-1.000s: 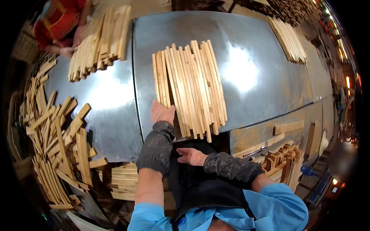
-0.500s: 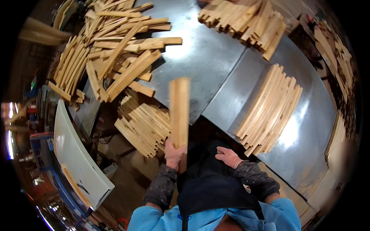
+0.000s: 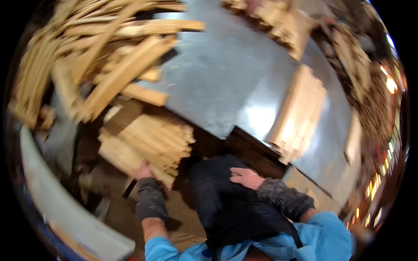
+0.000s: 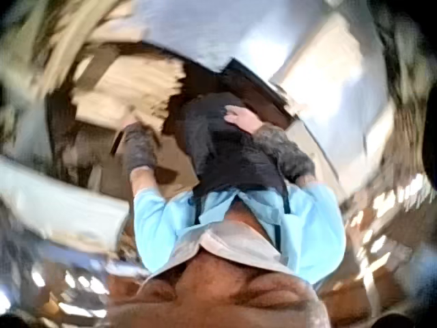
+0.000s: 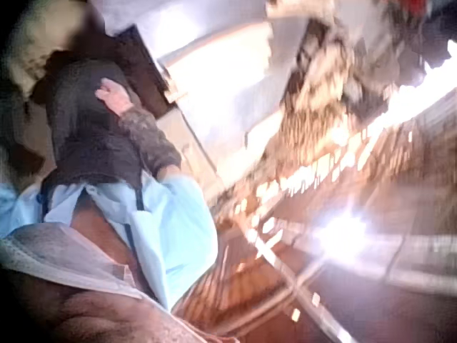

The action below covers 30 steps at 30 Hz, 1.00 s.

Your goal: The person sorts and stacks small wooden slats on a metal table in a workshop. They pick up loose pieces, align them into neat piles, and occasionally transfer stacks to a nearby conveyor belt.

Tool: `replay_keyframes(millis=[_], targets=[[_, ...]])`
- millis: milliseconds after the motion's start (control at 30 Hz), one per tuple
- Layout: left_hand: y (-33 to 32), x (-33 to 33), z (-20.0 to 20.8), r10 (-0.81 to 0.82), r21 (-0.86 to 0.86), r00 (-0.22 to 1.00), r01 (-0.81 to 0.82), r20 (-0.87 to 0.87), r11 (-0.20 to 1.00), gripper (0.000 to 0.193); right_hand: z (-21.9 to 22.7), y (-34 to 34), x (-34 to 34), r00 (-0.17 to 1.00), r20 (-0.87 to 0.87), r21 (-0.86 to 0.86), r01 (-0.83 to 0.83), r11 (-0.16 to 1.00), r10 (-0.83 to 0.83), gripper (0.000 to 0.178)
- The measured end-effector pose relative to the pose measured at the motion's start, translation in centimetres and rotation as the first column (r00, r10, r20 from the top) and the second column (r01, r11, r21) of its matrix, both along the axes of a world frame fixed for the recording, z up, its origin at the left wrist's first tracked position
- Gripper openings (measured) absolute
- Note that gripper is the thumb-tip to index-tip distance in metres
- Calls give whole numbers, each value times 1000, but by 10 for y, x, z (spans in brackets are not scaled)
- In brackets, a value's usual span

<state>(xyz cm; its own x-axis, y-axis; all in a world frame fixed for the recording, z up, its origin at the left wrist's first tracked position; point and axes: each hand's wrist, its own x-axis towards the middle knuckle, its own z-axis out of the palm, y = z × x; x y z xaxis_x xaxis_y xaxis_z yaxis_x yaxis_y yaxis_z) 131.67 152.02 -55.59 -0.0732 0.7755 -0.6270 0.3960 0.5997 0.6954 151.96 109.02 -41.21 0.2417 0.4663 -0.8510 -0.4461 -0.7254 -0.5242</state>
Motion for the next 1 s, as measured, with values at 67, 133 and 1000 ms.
replay_keyframes(millis=[67,133,1000], targets=[[11,14,-19,5,-146,989,16,145,989,72,-6,5,-9,999,14,-97,-47,994,49,66],[8,42,3,-2,-336,994,40,112,941,85,-15,3,-12,997,30,-56,-75,996,77,71],[22,17,-28,-502,-171,704,488,-503,856,93,-22,-54,-37,937,329,-60,145,988,-117,57]])
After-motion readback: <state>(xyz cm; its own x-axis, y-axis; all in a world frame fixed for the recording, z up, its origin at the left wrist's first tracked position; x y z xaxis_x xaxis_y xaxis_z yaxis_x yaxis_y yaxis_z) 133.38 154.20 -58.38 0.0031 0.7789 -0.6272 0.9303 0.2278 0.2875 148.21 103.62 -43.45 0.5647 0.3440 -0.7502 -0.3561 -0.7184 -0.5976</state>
